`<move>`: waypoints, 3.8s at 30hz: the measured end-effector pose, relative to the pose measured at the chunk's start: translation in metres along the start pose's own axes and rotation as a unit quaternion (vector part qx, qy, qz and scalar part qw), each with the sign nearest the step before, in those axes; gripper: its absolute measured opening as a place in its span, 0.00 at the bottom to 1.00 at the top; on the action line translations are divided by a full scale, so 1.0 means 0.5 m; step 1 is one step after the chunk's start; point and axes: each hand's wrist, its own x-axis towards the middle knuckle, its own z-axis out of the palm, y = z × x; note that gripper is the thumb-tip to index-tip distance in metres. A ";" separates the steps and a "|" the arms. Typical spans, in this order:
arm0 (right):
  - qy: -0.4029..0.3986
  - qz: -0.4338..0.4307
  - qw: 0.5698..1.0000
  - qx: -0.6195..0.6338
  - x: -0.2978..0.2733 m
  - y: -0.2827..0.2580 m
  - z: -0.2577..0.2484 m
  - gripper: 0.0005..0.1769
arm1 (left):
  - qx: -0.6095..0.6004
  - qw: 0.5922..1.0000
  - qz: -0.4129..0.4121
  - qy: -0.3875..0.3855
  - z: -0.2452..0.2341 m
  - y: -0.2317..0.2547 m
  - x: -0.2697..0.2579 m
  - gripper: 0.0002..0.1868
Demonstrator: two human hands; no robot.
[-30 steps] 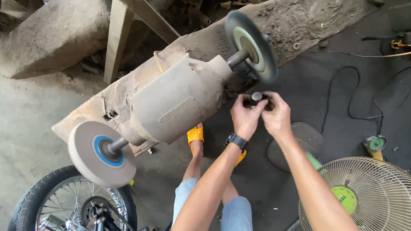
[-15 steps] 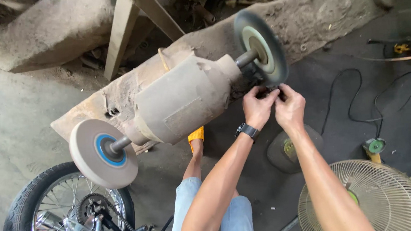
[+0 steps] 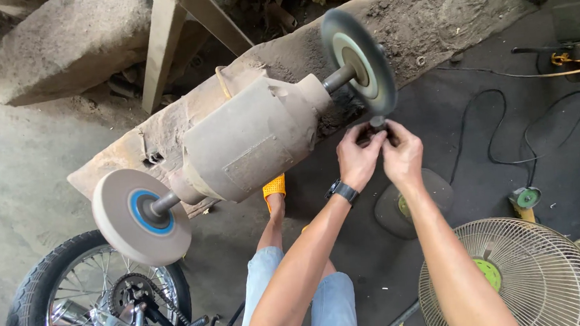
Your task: The person cleans a metal part with a cloth, then uses pliers to remove a small cylindrical component from a larger assembly. They walk to a grinding machine and grind the small component against the spinning wheel. Finally, they use a screwdriver to work on the component before returning to the workbench.
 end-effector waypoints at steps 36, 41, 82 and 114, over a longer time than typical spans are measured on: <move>-0.118 0.175 0.961 0.180 -0.328 0.054 -0.068 0.27 | -0.013 0.998 0.002 -0.065 -0.181 -0.100 -0.216 0.19; -0.132 -0.056 0.990 -0.015 -0.303 0.024 -0.093 0.37 | 0.116 0.987 0.069 -0.093 -0.176 -0.123 -0.202 0.18; -0.002 -0.007 0.993 0.117 -0.045 -0.022 0.043 0.18 | 0.024 0.995 0.093 -0.009 -0.060 -0.004 -0.008 0.19; 0.025 -0.032 0.999 0.019 -0.003 -0.025 0.015 0.13 | 0.075 0.993 0.090 -0.002 0.010 -0.034 0.035 0.20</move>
